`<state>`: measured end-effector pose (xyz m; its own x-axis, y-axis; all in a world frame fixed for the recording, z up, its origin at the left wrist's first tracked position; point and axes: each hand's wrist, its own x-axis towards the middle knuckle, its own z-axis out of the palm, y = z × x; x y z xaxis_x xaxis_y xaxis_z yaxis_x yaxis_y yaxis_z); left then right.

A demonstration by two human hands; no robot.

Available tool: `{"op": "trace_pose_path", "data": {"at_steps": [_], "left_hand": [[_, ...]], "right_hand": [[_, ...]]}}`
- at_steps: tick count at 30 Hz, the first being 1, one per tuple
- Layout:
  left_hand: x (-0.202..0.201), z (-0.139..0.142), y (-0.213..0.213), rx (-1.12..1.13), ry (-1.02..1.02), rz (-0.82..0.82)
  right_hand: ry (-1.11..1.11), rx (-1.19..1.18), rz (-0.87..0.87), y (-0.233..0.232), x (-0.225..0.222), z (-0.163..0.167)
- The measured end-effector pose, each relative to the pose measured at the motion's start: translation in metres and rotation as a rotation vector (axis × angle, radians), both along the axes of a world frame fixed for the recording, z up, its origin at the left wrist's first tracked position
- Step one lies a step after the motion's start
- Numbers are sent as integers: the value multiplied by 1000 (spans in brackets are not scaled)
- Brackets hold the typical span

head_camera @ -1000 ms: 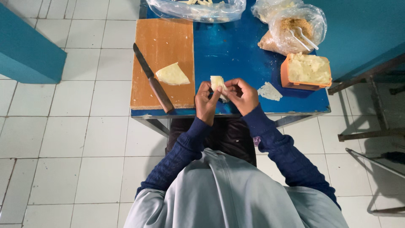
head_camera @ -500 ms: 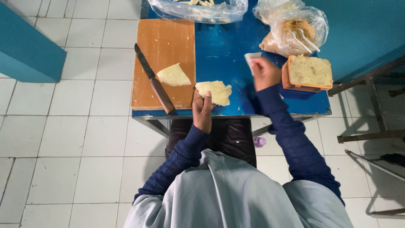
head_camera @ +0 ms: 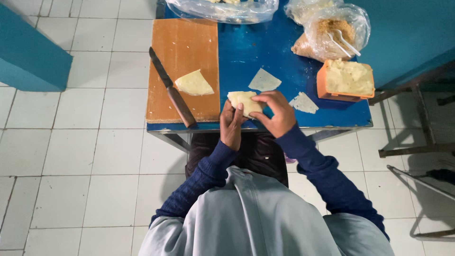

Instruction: The person sits at a blue table assembling filled pastries. They place a triangular wrapper on the table, spoon filling from a container onto it, then fold and press the wrapper closed, repeating the cycle and setting finished pieces aside.

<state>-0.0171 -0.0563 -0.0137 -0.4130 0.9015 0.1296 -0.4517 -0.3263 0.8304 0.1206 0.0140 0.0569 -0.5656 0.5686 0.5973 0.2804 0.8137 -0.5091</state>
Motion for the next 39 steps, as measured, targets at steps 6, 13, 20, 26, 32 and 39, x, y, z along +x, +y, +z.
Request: {"op": "trace_pose_path", "data": {"at_steps": [6, 13, 20, 26, 32, 39], "left_hand": [[-4, -14, 7, 7, 21, -12], [-7, -14, 4, -48, -6, 17], [-10, 2, -9, -45, -48, 0], [-12, 14, -15, -15, -32, -3], [-11, 18, -16, -13, -82, 14], [-10, 15, -13, -13, -96, 8]], "right_hand": [[-6, 22, -47, 3, -2, -17], [196, -637, -15, 71, 30, -86], [403, -847, -3, 158, 42, -93], [-82, 160, -94, 105, 11, -57], [-153, 202, -33, 58, 8, -35], [-165, 228, -35, 59, 7, -40]]}}
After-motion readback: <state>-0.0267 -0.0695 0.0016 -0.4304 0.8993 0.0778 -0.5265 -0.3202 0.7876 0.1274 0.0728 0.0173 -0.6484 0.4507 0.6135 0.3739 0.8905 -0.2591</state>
